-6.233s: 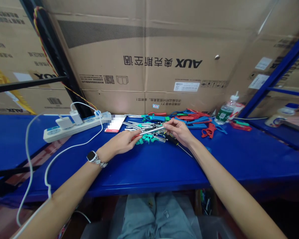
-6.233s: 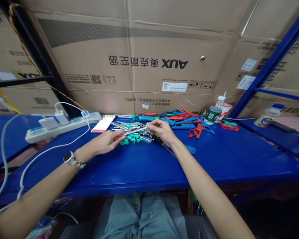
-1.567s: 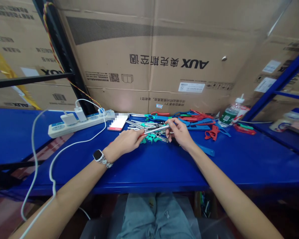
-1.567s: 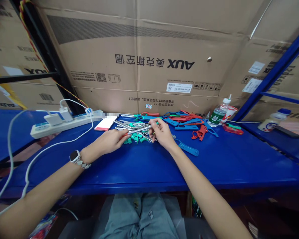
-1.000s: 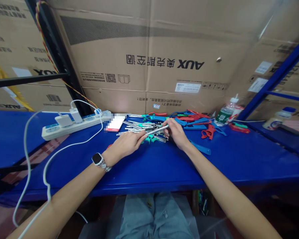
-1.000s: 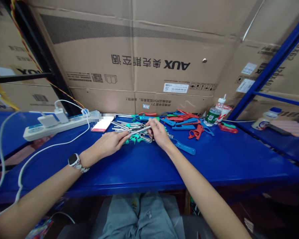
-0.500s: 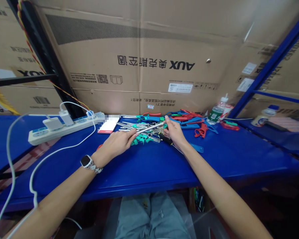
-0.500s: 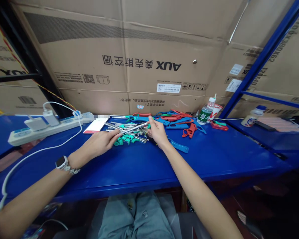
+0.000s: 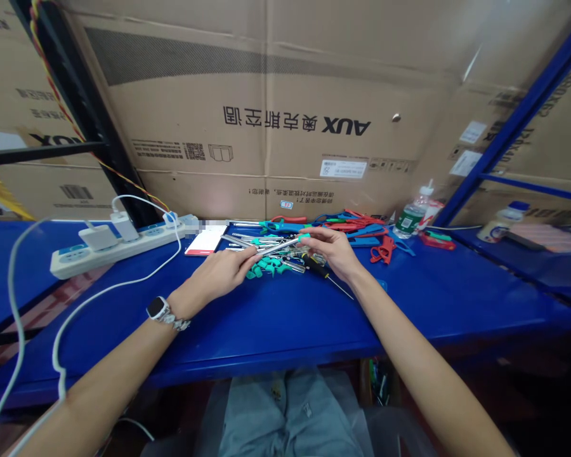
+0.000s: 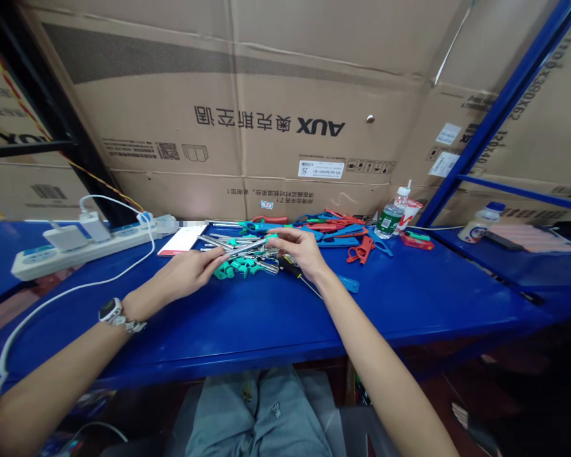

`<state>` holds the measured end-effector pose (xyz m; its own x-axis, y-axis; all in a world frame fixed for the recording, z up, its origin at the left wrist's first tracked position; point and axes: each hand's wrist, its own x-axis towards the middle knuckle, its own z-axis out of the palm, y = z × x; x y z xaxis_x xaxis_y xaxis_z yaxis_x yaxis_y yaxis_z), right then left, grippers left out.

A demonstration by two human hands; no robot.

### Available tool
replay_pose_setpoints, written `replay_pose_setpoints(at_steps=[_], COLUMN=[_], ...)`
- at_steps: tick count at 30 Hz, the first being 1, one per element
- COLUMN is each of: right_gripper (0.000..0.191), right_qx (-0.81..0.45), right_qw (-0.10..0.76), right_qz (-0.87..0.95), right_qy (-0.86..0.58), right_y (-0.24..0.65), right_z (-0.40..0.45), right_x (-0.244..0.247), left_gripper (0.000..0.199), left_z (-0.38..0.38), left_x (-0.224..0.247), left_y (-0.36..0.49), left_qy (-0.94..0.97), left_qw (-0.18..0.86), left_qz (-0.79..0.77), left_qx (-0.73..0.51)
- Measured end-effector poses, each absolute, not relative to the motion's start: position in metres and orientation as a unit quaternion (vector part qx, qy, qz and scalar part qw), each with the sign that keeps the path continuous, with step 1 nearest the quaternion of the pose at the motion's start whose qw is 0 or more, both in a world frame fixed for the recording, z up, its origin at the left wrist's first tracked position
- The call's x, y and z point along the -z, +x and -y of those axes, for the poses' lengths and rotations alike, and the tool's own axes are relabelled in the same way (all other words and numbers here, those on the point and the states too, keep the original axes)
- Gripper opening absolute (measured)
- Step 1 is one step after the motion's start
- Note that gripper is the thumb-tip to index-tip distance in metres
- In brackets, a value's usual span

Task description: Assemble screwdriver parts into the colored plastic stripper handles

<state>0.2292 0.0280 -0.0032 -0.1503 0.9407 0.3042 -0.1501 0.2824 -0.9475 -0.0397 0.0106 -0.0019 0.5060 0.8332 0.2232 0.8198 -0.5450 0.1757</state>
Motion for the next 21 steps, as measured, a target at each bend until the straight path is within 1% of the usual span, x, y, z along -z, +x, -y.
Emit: replay_pose_setpoints(at_steps=[5,8,12,17,21], right_gripper=[0.041,0.043,0.042,0.033,0.031], right_qx=[-0.447,-0.479,-0.524,-0.488,-0.467], right_qw=[0.563,0.565,0.528,0.56,0.552], right_qz=[0.587,0.555,0.536,0.58,0.615], right_qy=[-0.373,-0.38,-0.399,-0.333,-0.315], right_y=[0.231,0.231,0.234,0.237,0.241], right_z=[-0.027,-0.027,-0.027,-0.029,-0.033], right_x=[0.001,0.001,0.001,0.002,0.003], left_gripper=[0.041,0.041,0.041,0.039,0.039], left_z=[-0.011,-0.012,-0.013,-0.013,-0.013], left_x=[0.003,0.005,0.007,0.007,0.007], left_y=[-0.042,-0.042,-0.042,-0.041,-0.042], left_qy=[0.872,0.875,0.877,0.877,0.879], left_qw=[0.005,-0.006,-0.008,0.006,0.015], left_qz=[-0.466,-0.461,-0.456,-0.453,-0.451], left_qx=[-0.152,-0.148,-0.151,-0.159,-0.153])
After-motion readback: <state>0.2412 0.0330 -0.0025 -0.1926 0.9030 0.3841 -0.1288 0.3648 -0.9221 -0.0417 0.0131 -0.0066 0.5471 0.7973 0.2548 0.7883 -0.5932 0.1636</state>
